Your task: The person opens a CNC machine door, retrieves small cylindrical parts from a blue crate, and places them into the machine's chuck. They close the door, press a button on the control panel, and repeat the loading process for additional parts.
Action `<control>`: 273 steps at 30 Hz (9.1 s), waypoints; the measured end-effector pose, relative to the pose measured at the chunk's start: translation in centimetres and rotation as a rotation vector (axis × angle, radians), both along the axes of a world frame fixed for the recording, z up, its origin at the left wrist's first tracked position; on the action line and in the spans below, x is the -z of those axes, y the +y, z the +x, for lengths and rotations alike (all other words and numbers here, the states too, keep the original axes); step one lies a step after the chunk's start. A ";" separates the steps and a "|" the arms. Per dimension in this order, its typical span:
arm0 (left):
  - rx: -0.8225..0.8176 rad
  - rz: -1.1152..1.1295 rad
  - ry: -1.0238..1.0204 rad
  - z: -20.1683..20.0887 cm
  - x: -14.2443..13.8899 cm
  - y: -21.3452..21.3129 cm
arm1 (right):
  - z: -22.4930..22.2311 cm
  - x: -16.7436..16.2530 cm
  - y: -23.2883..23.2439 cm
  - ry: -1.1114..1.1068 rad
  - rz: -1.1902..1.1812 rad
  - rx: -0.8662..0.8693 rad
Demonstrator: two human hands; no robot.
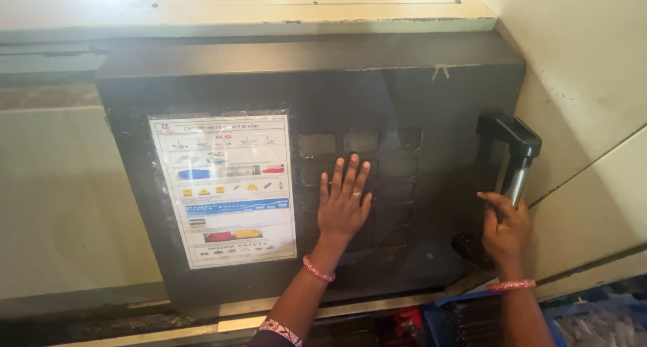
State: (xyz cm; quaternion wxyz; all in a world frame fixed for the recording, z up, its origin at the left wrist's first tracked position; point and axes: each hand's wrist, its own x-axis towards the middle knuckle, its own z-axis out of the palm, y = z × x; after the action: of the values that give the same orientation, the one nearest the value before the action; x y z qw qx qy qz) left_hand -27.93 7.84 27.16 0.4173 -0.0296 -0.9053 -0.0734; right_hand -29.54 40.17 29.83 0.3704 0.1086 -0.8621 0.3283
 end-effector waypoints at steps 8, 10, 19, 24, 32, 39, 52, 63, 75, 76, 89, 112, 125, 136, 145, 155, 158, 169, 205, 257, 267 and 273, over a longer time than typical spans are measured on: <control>0.017 0.010 -0.011 0.0 0.0 0.0 | 0.1 -0.2 -0.2 -0.021 -0.034 -0.004; 0.011 0.003 0.000 0.0 0.2 0.0 | 0.1 -0.2 -0.2 -0.025 -0.040 -0.010; 0.023 0.015 0.010 -0.1 0.4 0.0 | -0.4 0.2 0.2 0.042 0.011 -0.027; 0.023 0.015 0.021 0.0 0.4 0.0 | -0.2 0.4 0.3 -0.084 -0.045 0.029; 0.019 0.010 0.008 0.0 0.6 0.0 | 0.2 0.0 -0.2 -0.027 -0.062 -0.023; 0.024 0.008 -0.001 -0.1 0.7 -0.1 | 0.2 0.0 -0.2 -0.052 -0.078 -0.029; 0.014 -0.016 0.008 -0.1 0.8 -0.2 | 0.2 0.3 -0.2 -0.035 -0.076 -0.013; 0.031 0.018 -0.024 0.3 0.4 -0.2 | 0.1 0.6 0.3 0.022 0.038 -0.055; 0.010 0.018 -0.027 0.8 -0.7 0.2 | -0.9 0.6 0.9 0.102 -0.058 -0.223; 0.008 0.020 -0.034 0.9 -0.7 0.3 | -0.9 0.7 1.1 0.117 -0.013 -0.206; -0.001 -0.016 -0.090 1.6 -0.6 0.9 | -0.3 0.4 2.2 0.140 0.101 -0.230; -0.040 -0.066 -0.124 2.5 0.0 1.3 | 2.8 0.1 1.8 0.092 -0.061 -0.294; -0.052 -0.068 -0.120 2.4 0.3 1.3 | 3.6 -0.4 1.4 -0.071 -0.132 -0.235; -0.069 -0.077 -0.137 2.4 0.1 1.4 | 0.6 4.0 2.8 -0.034 -0.163 -0.147; -0.049 -0.073 -0.136 2.4 0.1 1.1 | -0.9 5.9 3.5 -0.073 -0.215 -0.146; -0.053 -0.079 -0.144 2.3 0.3 1.1 | 1.0 3.2 2.3 -0.189 -0.313 -0.162; -0.055 -0.086 -0.154 2.2 0.3 0.9 | 0.8 3.5 2.3 -0.230 -0.353 -0.154; -0.045 -0.079 -0.137 2.4 0.4 1.0 | 0.5 4.4 2.5 -0.205 -0.385 -0.175; -0.059 -0.100 -0.130 2.2 0.6 1.1 | 1.2 4.0 2.6 -0.201 -0.334 -0.150; -0.041 -0.085 -0.138 2.4 0.3 1.3 | 1.6 3.9 2.7 -0.266 -0.372 -0.139; -0.050 -0.086 -0.149 2.2 0.5 1.2 | 1.5 4.1 2.6 -0.264 -0.384 -0.155; -0.049 -0.087 -0.132 2.4 0.5 1.0 | 1.8 4.1 2.6 -0.262 -0.358 -0.150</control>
State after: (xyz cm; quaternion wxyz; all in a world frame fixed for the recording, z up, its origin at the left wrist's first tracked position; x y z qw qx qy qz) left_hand -25.51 8.88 26.64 0.3567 -0.0207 -0.9336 -0.0256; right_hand -27.76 42.81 25.73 0.2434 0.0614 -0.8204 0.5137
